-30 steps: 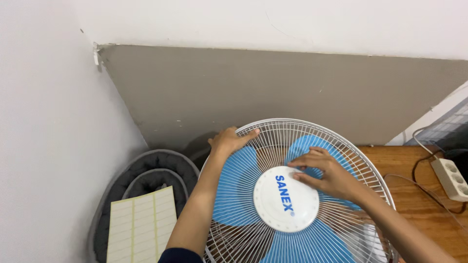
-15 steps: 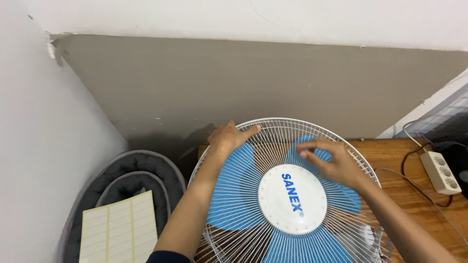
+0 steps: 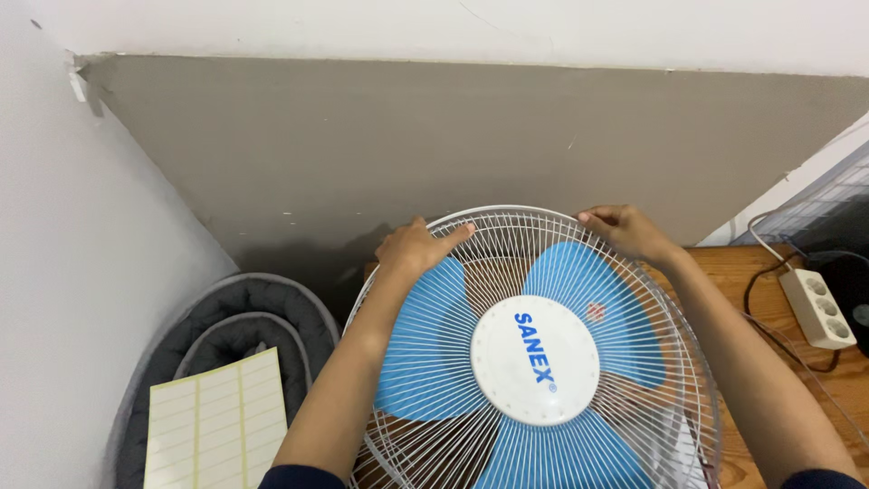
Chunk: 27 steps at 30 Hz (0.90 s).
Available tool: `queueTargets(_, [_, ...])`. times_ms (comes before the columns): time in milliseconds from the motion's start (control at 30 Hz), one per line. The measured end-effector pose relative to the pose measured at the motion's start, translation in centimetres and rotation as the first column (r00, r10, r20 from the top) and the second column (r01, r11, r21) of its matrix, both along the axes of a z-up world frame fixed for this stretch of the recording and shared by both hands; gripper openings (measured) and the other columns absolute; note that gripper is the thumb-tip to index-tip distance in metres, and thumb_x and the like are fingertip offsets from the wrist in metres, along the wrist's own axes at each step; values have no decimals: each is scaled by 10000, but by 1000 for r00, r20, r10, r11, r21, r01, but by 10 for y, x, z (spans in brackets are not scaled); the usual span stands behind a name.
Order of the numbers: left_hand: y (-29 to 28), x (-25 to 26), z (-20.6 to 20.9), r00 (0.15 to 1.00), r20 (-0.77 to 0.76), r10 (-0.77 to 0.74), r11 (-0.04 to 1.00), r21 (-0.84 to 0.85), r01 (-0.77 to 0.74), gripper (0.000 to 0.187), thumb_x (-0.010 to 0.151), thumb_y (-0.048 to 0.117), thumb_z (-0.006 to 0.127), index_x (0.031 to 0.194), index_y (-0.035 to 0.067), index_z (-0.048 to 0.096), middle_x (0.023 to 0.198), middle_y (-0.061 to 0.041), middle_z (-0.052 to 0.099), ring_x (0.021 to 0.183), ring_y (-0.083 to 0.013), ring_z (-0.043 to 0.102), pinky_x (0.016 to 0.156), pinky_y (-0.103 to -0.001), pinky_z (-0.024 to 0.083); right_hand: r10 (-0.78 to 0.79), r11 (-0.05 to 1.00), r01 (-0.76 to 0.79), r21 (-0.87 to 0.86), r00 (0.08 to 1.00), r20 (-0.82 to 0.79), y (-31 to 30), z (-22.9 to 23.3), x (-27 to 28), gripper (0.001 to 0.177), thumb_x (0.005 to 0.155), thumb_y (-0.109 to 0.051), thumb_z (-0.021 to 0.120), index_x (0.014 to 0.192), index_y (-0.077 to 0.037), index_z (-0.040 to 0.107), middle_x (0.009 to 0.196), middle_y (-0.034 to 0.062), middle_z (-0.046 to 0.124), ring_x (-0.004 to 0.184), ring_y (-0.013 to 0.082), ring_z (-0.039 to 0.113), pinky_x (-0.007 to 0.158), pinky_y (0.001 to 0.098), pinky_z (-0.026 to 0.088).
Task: The person uses a screwdriver to tighten a screw on the front grille of a SANEX electric fan, then repeatedly aligns and presses the grille onto the fan housing to secure it. The fan remains on a wooden desk throughout.
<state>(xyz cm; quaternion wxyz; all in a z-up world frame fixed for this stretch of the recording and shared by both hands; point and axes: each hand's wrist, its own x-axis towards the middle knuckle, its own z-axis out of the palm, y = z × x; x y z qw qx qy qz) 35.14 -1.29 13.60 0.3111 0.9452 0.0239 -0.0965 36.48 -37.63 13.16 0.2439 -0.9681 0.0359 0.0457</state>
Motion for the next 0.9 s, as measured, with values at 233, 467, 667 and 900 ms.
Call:
queueTargets(233, [-6,3,-2,1000,-6,-18,999,-35,18,1057,679,887,536,1485,205,486,1368,-206,620,1342,-433,528,1121,-667,349,62,998,-62,3,997,-41,-11,-2,10,450,936,-488,602,979,-97,821,714,116,765,628,220,690,771,443,568])
queueTargets(467, [-11,13,-17,998,4,-68,998,-5,68,913,718,912,406,1483,422,501,1560,-203,424,1426,-478,401,1157,-728,234,-26,998,32,48,991,-133,-10,-8,12,500,968,-530,550,1116,-109,776,990,164,797,990,299,753,1005,554,518])
queueTargets(667, [-9,15,-14,995,-25,-101,993,62,102,989,720,924,412,1496,319,511,1439,-207,565,1377,-422,504,1100,-647,399,-59,993,79,89,976,-210,-17,-22,16,538,921,-546,517,1221,-154,732,1216,175,760,1217,350,682,1087,627,437])
queueTargets(900, [-11,6,-1,994,-52,-94,994,49,97,1021,710,892,497,1333,97,645,1237,-210,695,1217,-389,653,1039,-581,484,-30,998,40,46,980,-197,-25,-17,-4,705,941,-644,443,1307,-99,701,1201,198,754,1214,356,673,1076,612,461])
